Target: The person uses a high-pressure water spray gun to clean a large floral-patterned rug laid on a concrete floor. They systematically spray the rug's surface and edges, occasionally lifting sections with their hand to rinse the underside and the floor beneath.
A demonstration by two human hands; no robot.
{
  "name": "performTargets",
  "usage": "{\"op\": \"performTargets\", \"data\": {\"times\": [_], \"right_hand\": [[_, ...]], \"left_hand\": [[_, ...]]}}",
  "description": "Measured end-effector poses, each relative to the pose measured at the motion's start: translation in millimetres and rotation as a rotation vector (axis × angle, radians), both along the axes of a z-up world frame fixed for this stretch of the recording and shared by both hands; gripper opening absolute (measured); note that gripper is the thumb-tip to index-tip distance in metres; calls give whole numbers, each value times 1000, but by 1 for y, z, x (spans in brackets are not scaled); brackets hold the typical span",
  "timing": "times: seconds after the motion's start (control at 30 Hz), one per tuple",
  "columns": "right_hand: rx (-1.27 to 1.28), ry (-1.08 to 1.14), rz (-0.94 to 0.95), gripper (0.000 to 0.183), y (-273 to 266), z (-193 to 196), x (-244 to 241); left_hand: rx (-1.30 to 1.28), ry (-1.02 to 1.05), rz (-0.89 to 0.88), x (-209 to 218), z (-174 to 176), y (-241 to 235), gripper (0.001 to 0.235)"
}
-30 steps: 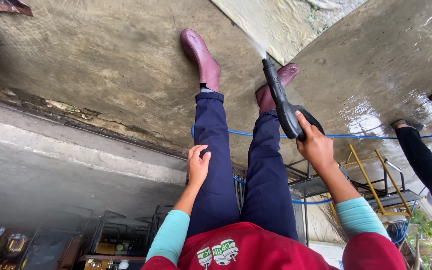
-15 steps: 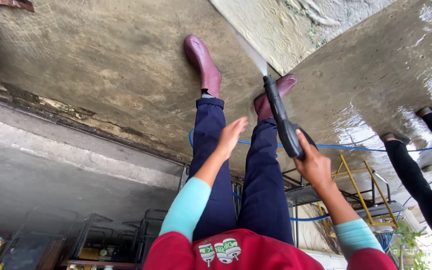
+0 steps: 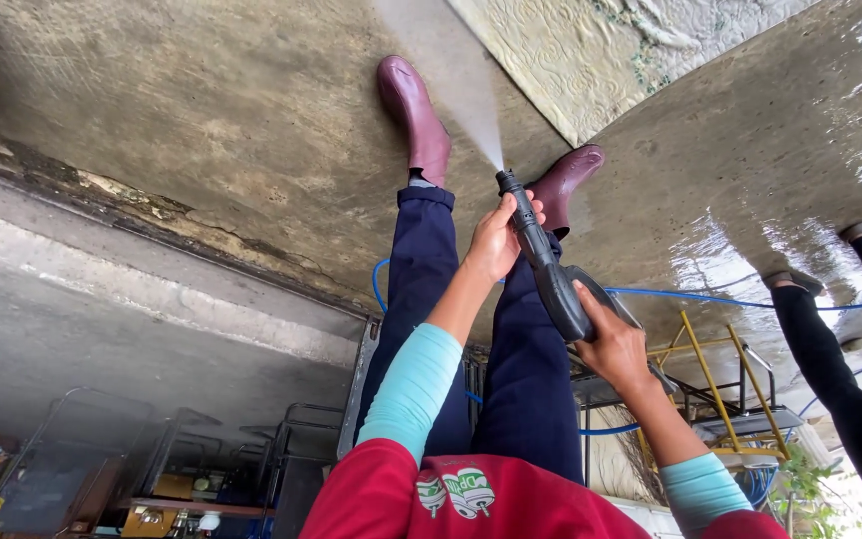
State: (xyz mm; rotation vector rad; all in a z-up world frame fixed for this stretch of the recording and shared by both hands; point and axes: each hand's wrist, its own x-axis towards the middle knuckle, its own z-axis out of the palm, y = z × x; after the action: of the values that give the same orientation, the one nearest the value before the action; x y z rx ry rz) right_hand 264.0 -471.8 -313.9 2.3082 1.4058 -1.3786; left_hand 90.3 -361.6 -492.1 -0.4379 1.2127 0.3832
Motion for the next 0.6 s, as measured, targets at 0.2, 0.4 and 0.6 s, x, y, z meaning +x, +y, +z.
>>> {"op": "performTargets", "data": {"times": [0.2,0.4,0.6], "right_hand": [[-5,37,-3,87,11,1,6],[5,71,-36,86,14,2,7],[18,102,-70,86,8,-2,7]], "left_hand": [[37,7,5,-1,-1,-2,46],[35,6,15,3,9,4,45],[56,0,17,0,5,2,45]]}}
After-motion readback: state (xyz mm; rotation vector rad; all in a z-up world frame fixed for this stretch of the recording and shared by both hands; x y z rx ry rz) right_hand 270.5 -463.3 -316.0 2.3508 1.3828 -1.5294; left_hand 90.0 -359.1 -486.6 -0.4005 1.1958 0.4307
